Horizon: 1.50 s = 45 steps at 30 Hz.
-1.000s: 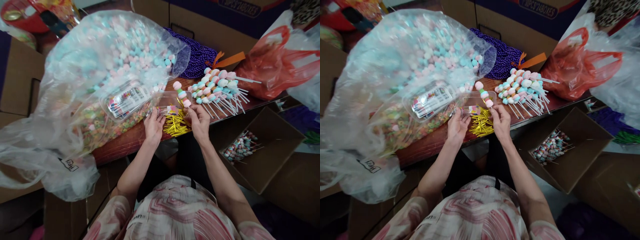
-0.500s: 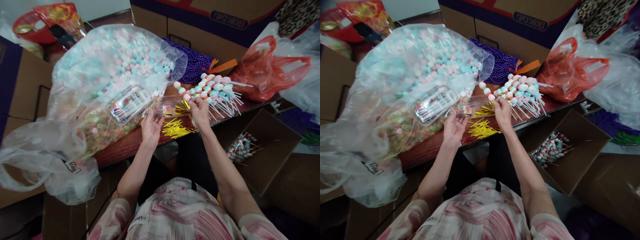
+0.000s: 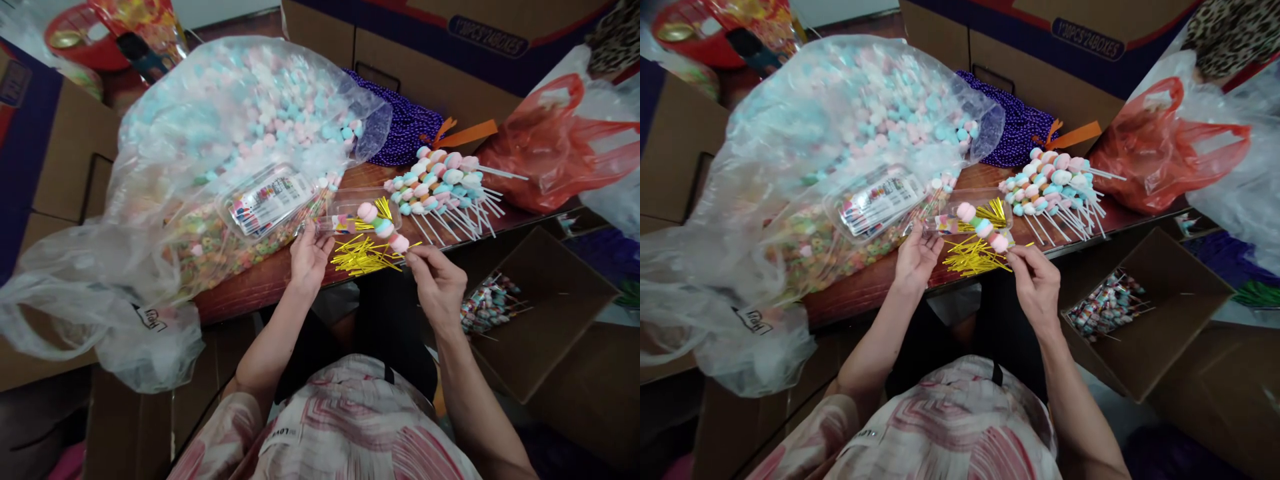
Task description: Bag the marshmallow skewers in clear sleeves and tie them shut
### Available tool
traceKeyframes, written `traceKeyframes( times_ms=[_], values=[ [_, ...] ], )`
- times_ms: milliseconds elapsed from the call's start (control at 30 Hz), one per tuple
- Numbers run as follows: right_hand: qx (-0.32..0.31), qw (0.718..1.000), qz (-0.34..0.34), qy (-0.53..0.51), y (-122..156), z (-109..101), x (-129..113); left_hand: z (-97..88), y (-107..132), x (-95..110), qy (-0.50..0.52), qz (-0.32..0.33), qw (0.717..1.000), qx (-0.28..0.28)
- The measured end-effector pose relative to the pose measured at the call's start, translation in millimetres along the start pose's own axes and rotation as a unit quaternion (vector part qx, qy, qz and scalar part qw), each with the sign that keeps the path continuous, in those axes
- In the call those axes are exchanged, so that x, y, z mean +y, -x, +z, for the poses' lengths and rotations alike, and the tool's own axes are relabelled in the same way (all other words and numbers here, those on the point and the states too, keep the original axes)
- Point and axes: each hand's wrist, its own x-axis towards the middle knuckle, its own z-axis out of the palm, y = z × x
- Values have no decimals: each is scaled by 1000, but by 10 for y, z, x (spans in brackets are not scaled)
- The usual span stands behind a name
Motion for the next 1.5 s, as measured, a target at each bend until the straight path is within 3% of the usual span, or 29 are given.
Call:
traceKeyframes(
  times_ms=[233,400,533,633,800,1067,1167,1367,1500],
  values=[
    [-39,992,-97,70,98,-135,46,-32,14,-32,-18,27,999,-33],
    [-90,986,-108,89,59,-164,23,-68,17,-14,-45,75,992,-95],
    [-89,991,-90,33,97,-24,84,-101,61,-47,-73,92,985,-129],
    [-82,994,-67,7,152,119,108,-109,86,-75,-64,98,987,-113],
    [-56,992,-93,67,219,249,60,-128,90,-85,-51,80,990,-107],
    [-75,983,-137,96,284,379,79,-161,183,-79,-99,60,976,-187],
    [-87,990,-105,47,267,374,55,-172,178,-46,-105,56,973,-198],
    [-116,990,55,-53,264,395,-23,-227,142,-94,-129,71,962,-230],
    [-94,992,67,-43,268,561,-97,-265,205,-204,-160,51,957,-237]
  ],
)
